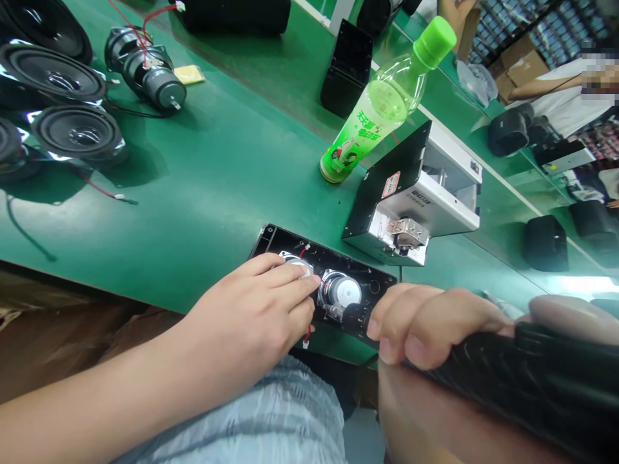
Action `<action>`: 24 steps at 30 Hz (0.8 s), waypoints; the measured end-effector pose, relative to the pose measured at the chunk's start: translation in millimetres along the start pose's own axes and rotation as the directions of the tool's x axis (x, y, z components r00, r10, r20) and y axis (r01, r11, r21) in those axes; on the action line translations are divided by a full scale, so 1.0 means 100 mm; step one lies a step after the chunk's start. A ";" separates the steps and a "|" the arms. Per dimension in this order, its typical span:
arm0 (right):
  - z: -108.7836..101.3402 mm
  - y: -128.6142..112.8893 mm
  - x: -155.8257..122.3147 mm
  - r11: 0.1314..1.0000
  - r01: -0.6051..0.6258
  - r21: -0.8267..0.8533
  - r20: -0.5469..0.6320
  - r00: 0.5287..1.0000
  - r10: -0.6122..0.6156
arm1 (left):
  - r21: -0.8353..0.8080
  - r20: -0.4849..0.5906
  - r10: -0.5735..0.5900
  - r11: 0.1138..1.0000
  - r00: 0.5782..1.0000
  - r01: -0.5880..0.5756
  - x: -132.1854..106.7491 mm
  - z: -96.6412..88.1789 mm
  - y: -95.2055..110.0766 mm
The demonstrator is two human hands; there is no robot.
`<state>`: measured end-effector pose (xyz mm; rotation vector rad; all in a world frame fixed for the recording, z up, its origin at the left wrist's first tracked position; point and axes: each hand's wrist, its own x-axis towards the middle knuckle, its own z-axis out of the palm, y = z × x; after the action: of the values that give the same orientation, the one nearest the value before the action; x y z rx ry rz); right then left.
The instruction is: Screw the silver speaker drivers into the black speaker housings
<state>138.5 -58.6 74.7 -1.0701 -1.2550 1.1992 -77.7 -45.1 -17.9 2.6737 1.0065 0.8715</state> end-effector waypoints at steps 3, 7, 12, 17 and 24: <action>0.03 0.04 0.01 0.998 0.057 -0.018 -0.036 0.998 -0.057 | 0.000 0.003 -0.005 1.000 1.000 0.005 0.01 0.00 0.01; 0.08 0.15 -0.02 0.986 0.140 -0.096 -0.088 0.985 -0.148 | 0.001 0.012 -0.013 1.000 1.000 0.013 0.01 0.00 0.01; 0.05 0.15 -0.06 0.989 0.124 -0.083 -0.110 0.985 -0.133 | 0.006 0.004 -0.011 1.000 1.000 0.011 0.02 0.00 0.01; 0.04 0.15 -0.06 0.976 0.218 0.024 -0.134 0.968 -0.213 | 0.000 0.006 -0.013 1.000 1.000 0.013 0.01 -0.01 0.01; 0.03 0.21 -0.07 0.973 0.224 0.061 -0.092 0.972 -0.218 | 0.001 0.001 -0.014 1.000 1.000 0.014 0.03 -0.03 0.03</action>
<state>135.0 -63.5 53.2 -0.8947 -1.2220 1.0104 -75.9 -45.3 -13.2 2.6646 1.0250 0.8674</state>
